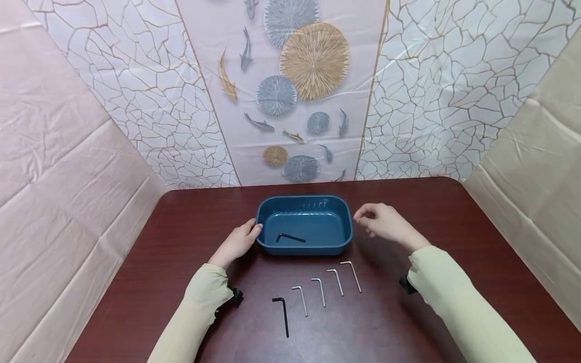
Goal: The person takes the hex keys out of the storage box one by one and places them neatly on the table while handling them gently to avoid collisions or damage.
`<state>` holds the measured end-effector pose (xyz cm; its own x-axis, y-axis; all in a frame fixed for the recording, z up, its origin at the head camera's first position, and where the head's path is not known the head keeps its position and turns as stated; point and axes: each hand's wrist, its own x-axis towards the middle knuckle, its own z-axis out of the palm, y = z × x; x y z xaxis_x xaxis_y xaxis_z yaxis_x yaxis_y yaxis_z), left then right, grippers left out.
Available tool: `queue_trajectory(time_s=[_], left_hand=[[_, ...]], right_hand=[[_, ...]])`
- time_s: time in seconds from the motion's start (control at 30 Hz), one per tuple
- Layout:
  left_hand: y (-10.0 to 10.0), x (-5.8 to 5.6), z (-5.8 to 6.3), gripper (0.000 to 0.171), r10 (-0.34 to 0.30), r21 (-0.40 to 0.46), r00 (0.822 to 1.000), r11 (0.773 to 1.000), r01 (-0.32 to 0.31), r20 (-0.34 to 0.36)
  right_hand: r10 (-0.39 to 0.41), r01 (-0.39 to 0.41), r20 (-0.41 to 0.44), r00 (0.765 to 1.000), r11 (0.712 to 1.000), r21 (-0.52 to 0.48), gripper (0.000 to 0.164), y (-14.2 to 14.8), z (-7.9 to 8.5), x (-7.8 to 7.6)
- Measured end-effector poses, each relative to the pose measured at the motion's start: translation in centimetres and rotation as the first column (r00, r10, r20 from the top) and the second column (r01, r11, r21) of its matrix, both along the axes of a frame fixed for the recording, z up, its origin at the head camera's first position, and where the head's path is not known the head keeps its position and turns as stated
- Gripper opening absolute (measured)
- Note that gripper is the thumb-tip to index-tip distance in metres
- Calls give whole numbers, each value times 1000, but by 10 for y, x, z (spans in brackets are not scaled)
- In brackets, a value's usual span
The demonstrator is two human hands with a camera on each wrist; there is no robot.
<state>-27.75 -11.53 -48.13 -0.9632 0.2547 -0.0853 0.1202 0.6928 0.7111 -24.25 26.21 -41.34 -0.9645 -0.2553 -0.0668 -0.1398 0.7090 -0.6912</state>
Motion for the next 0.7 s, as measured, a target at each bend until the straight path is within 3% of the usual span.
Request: queue_trajectory(time_s=[0.1,0.23,0.47,0.7], left_hand=[[0,2,0,49,-5,1,1000,1000,5,-9],[0,3,0,48,-6,0,1000,1000,6,-29],[1,3,-1,48,-10,-9,999,1000,9,-43],[0,1,-2,46,-11,-18,997,1000,10,-74]], right_hand=[[18,-18,-44,999,1000,-4,19,-13,8,-9],[92,-92,-76,993,996,9,15,-40,8,-21],[237,-231,-55,970,969,89,12,-87,1,-41],[344,-337,-19,939,929,153,17,-137,-11,-48]])
